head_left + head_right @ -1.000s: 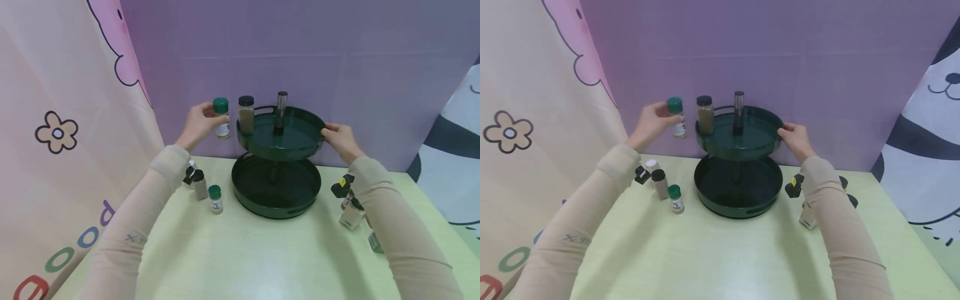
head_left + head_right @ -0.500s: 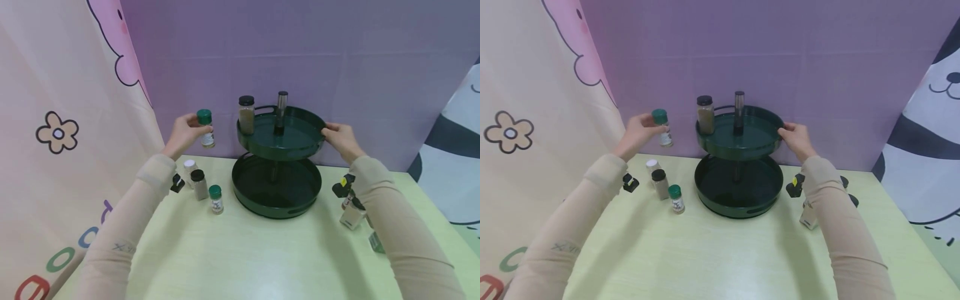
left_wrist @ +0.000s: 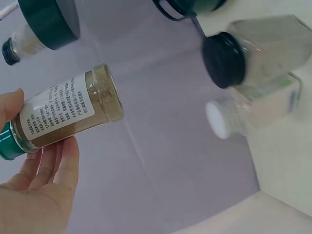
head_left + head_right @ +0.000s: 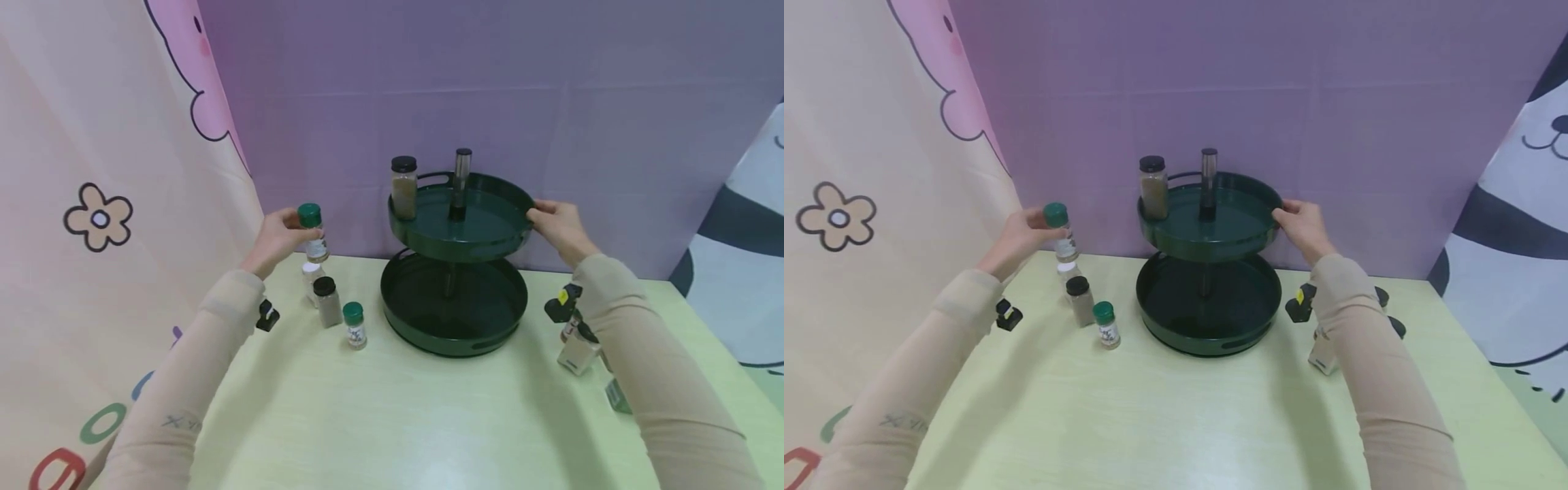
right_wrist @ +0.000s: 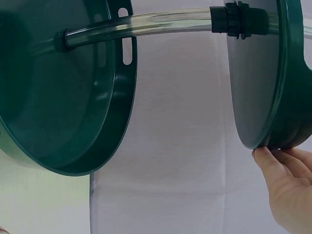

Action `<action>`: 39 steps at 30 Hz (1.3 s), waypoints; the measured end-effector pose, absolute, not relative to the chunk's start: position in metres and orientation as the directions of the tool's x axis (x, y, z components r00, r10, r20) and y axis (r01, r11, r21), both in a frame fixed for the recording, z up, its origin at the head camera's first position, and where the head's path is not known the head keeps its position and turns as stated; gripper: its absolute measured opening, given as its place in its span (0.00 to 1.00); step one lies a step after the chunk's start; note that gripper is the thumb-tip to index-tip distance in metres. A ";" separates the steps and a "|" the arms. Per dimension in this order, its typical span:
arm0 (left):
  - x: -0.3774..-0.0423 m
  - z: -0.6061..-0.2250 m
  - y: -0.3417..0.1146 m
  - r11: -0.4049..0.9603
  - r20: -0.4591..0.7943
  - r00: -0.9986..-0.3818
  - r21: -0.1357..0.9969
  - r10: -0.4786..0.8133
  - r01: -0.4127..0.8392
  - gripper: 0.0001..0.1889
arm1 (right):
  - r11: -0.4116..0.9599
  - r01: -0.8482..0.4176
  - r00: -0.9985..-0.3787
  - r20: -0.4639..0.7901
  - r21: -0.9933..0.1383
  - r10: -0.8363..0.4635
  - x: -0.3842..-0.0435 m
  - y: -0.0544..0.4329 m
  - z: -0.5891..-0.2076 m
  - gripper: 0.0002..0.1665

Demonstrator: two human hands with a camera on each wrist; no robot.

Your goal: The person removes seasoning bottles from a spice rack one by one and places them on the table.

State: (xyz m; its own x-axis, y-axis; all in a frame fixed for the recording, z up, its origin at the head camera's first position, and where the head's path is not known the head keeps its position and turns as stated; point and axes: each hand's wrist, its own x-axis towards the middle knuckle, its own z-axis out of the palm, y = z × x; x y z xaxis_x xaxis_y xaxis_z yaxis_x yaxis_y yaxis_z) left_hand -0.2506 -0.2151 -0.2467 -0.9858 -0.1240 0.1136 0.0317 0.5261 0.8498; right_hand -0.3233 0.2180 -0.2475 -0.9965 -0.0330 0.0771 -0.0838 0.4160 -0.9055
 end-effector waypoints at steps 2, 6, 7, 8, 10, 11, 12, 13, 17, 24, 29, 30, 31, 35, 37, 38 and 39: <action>-0.250 -0.251 -0.220 0.519 0.105 -0.986 0.855 -0.128 0.024 0.24 | 0.417 -0.088 -0.996 0.081 -0.905 -0.035 -0.324 0.218 -0.248 0.32; -0.249 -0.259 -0.230 0.511 0.087 -0.987 0.860 -0.136 0.005 0.26 | 0.410 -0.097 -0.995 0.089 -0.907 -0.040 -0.323 0.219 -0.248 0.32; -0.249 -0.261 -0.233 0.511 0.082 -0.987 0.860 -0.139 0.000 0.26 | 0.410 -0.100 -0.995 0.091 -0.907 -0.041 -0.323 0.219 -0.248 0.32; -0.248 -0.263 -0.235 0.511 0.077 -0.987 0.859 -0.142 -0.007 0.26 | 0.408 -0.102 -0.995 0.092 -0.907 -0.044 -0.323 0.219 -0.248 0.32; -0.247 -0.267 -0.241 0.509 0.063 -0.988 0.860 -0.144 -0.020 0.27 | 0.405 -0.103 -0.995 0.093 -0.908 -0.046 -0.322 0.219 -0.249 0.32; -0.246 -0.269 -0.243 0.507 0.056 -0.988 0.861 -0.145 -0.026 0.27 | 0.405 -0.104 -0.995 0.093 -0.908 -0.048 -0.322 0.219 -0.249 0.32; -0.246 -0.271 -0.246 0.504 0.046 -0.988 0.863 -0.149 -0.036 0.27 | 0.407 -0.105 -0.994 0.093 -0.907 -0.048 -0.322 0.219 -0.249 0.32; -0.245 -0.274 -0.248 0.503 0.039 -0.988 0.863 -0.151 -0.042 0.27 | 0.408 -0.105 -0.994 0.094 -0.907 -0.047 -0.322 0.219 -0.249 0.32; -0.245 -0.282 -0.258 0.499 0.008 -0.987 0.863 -0.162 -0.075 0.29 | 0.408 -0.101 -0.995 0.092 -0.907 -0.040 -0.323 0.220 -0.250 0.32; -0.244 -0.303 -0.273 0.500 -0.037 -0.985 0.858 -0.170 -0.118 0.31 | 0.402 -0.095 -0.995 0.085 -0.911 -0.043 -0.323 0.220 -0.249 0.32; -0.246 -0.320 -0.280 0.485 -0.061 -0.980 0.862 -0.190 -0.148 0.31 | 0.396 -0.101 -0.995 0.090 -0.912 -0.046 -0.323 0.219 -0.250 0.32; -0.246 -0.323 -0.281 0.481 -0.064 -0.978 0.863 -0.198 -0.154 0.31 | 0.396 -0.102 -0.995 0.091 -0.912 -0.047 -0.322 0.219 -0.250 0.32; -0.246 -0.325 -0.282 0.478 -0.068 -0.976 0.864 -0.205 -0.160 0.31 | 0.395 -0.103 -0.995 0.091 -0.913 -0.049 -0.322 0.219 -0.249 0.32; -0.247 -0.335 -0.286 0.476 -0.081 -0.973 0.861 -0.218 -0.179 0.31 | 0.404 -0.103 -0.995 0.091 -0.909 -0.049 -0.321 0.219 -0.249 0.32; -0.247 -0.340 -0.287 0.476 -0.088 -0.971 0.860 -0.221 -0.186 0.31 | 0.406 -0.102 -0.995 0.092 -0.908 -0.046 -0.321 0.219 -0.249 0.32; -0.247 -0.342 -0.288 0.473 -0.090 -0.971 0.861 -0.223 -0.188 0.31 | 0.409 -0.102 -0.995 0.091 -0.907 -0.046 -0.320 0.219 -0.248 0.32; -0.247 -0.344 -0.289 0.470 -0.094 -0.970 0.861 -0.223 -0.192 0.31 | 0.410 -0.100 -0.995 0.090 -0.907 -0.044 -0.321 0.219 -0.249 0.32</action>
State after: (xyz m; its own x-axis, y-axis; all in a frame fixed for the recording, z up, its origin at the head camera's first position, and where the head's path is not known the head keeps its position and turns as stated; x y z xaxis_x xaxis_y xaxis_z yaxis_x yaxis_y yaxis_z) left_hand -0.2472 -0.2890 -0.3441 -0.9704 -0.2225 -0.0944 -0.1916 0.4703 0.8614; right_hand -0.3208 0.2189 -0.2486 -0.9949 -0.0443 0.0901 -0.1003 0.4098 -0.9066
